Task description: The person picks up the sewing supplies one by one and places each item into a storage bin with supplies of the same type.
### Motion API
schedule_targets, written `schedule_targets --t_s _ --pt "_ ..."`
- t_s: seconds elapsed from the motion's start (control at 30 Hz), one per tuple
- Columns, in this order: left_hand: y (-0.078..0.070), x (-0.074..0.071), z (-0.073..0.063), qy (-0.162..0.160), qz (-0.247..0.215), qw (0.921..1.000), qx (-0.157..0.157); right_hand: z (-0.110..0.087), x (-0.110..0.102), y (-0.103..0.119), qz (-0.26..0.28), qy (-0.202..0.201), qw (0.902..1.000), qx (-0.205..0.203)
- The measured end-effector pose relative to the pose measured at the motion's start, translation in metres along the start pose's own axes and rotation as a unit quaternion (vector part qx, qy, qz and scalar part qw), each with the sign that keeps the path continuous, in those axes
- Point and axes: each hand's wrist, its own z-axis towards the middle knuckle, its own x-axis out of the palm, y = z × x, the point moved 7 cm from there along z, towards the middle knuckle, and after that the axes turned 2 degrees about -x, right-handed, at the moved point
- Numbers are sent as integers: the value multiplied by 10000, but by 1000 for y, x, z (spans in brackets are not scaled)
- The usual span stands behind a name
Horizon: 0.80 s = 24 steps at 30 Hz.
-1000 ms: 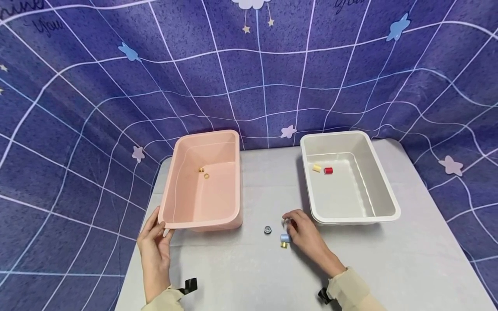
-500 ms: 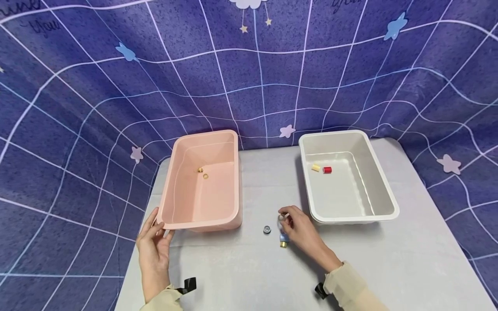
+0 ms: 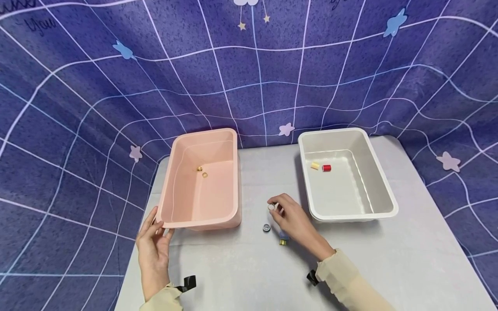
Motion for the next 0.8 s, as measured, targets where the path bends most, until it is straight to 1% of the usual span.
schedule_targets --t_s 0.1,0.23,0.47,0.7,0.8 --pt "0 0 1 -80 8 10000 -16 7 -2 9 232 -13 9996 -175" --pt "-1 0 2 -199 -33 9998 -50 16 -2 16 430 3 9987 -283" --pt "-1 1 1 -216 -71 9997 -34 34 -6 32 472 -41 9971 -590" --pt "-1 1 2 -193 -96 9998 -27 52 -11 47 408 49 9973 -612" --pt "-1 2 2 -205 -92 9997 -19 59 -13 56 448 59 9963 -728"
